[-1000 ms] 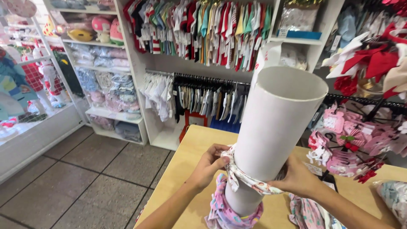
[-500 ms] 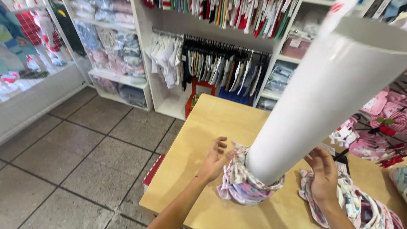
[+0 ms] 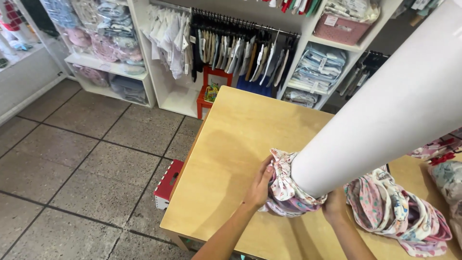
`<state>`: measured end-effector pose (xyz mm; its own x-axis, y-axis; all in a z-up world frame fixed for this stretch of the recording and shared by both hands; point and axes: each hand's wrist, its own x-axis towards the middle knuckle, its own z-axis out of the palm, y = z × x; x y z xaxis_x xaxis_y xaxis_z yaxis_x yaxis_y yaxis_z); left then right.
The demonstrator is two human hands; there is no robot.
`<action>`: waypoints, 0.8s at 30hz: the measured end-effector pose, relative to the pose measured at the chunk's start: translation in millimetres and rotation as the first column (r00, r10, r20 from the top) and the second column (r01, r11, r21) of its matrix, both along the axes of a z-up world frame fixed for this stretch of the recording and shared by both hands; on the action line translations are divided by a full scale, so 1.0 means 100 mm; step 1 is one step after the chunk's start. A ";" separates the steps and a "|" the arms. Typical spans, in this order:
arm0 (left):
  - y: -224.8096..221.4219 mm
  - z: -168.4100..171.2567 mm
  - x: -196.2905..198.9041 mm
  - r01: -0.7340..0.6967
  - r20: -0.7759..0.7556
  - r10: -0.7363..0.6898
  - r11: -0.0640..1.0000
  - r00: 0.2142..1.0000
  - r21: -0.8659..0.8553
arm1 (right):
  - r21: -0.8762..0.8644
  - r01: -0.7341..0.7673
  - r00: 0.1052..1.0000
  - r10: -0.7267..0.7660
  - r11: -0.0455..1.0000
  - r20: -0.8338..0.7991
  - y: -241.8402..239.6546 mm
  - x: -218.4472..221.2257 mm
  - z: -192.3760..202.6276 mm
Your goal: The person arranges various patterned headbands onto a white cylindrical display stand placed on a wooden table. They pick up headbands from a pile, stretch them over the top of the cylinder, and slide them down to stack them neatly. The person occasionally adjusts the position of the headbands to ensure they are aligned.
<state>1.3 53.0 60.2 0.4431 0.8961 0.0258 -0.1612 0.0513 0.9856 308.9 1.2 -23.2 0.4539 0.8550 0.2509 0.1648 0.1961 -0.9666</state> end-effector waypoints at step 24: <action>0.32 0.00 -0.14 0.330 0.063 -0.325 0.940 0.944 -0.092 | -0.351 0.256 0.850 -0.037 0.901 0.525 -0.12 0.06 -0.65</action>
<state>-12.9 84.7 59.8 0.7128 0.7008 -0.0286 -0.1639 0.2062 0.9647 314.9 -10.5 -87.9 0.4891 0.8621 0.1326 0.6353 -0.2479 -0.7314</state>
